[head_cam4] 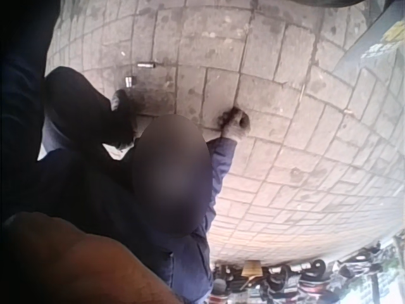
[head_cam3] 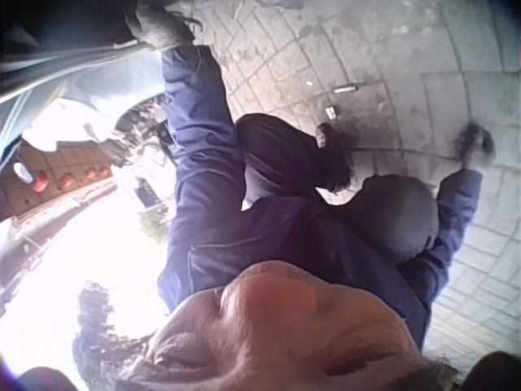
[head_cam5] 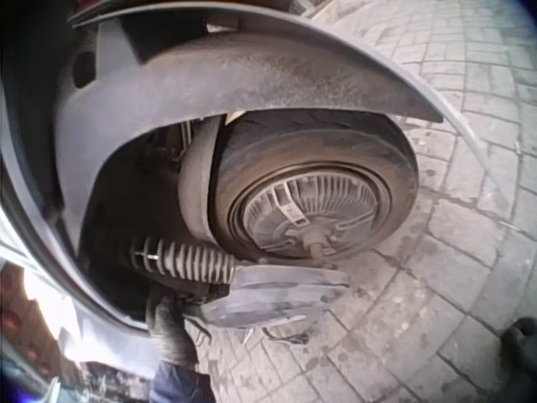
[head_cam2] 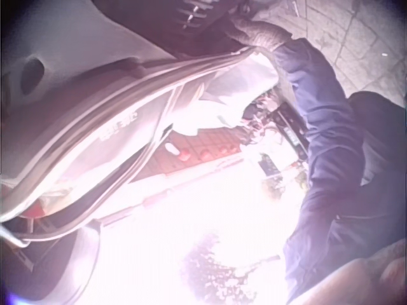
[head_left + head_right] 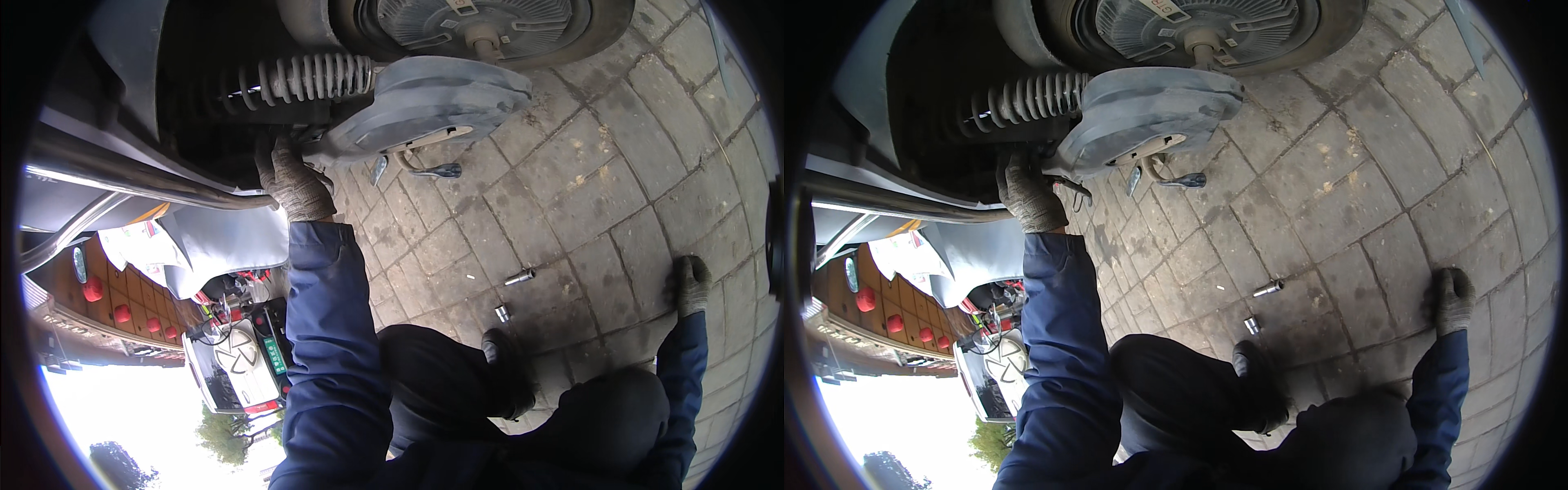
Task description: The person works on the rear wheel area of a scooter, using pliers to remove a zip tie and then manipulating components near the wheel. They walk to a nearby shop to retrieve a tool and return to continue working on the scooter.
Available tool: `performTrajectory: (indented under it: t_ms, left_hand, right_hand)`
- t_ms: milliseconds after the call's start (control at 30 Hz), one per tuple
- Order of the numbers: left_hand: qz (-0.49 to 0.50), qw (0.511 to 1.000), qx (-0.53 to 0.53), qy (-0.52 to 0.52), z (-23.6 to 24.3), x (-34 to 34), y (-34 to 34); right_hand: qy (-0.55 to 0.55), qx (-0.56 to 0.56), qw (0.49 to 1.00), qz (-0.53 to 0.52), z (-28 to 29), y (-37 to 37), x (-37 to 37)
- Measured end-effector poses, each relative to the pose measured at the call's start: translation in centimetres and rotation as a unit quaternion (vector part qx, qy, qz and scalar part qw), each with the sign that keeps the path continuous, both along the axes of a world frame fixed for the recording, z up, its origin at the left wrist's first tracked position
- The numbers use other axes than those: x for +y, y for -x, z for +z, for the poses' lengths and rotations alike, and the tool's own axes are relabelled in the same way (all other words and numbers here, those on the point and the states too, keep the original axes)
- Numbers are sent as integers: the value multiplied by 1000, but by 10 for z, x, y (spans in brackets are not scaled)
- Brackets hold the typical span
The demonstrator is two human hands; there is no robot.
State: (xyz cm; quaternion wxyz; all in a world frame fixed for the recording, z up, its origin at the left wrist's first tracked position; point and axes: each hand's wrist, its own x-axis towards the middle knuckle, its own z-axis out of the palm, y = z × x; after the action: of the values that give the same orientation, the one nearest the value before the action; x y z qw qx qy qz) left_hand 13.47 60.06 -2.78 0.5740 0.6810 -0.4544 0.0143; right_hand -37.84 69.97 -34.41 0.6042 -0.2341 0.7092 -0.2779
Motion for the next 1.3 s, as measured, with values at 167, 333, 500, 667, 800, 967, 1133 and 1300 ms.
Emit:
performTrajectory:
  t_ms: [167, 333, 500, 667, 800, 967, 1133, 1300]
  left_hand:
    - [80, 995, 64, 10, -7, 15, 18]
    - [93, 994, 43, 40, -9, 17, -1]
    - [139, 989, 52, 14, -2, -2, -47]
    - [55, 996, 14, -71, 8, -12, -86]
    - [53, 996, 61, -39, 4, -13, -86]
    - [61, 994, 89, 4, 7, -17, -68]
    - [113, 985, 127, 28, 3, -22, -59]
    - [129, 990, 63, -18, -6, -23, -51]
  right_hand:
    - [27, -23, 999, -24, -13, 4, 4]
    - [57, -21, 998, 25, -30, 16, 8]
    - [33, -56, 998, 7, -38, 20, 9]
    - [5, -49, 999, 11, -35, 20, 10]
    - [16, -28, 999, 6, -33, 18, 9]
    - [19, -40, 999, 4, -29, 16, 9]
    - [-6, -52, 999, 4, -28, 17, 9]
    - [3, -42, 999, 2, -34, 19, 10]
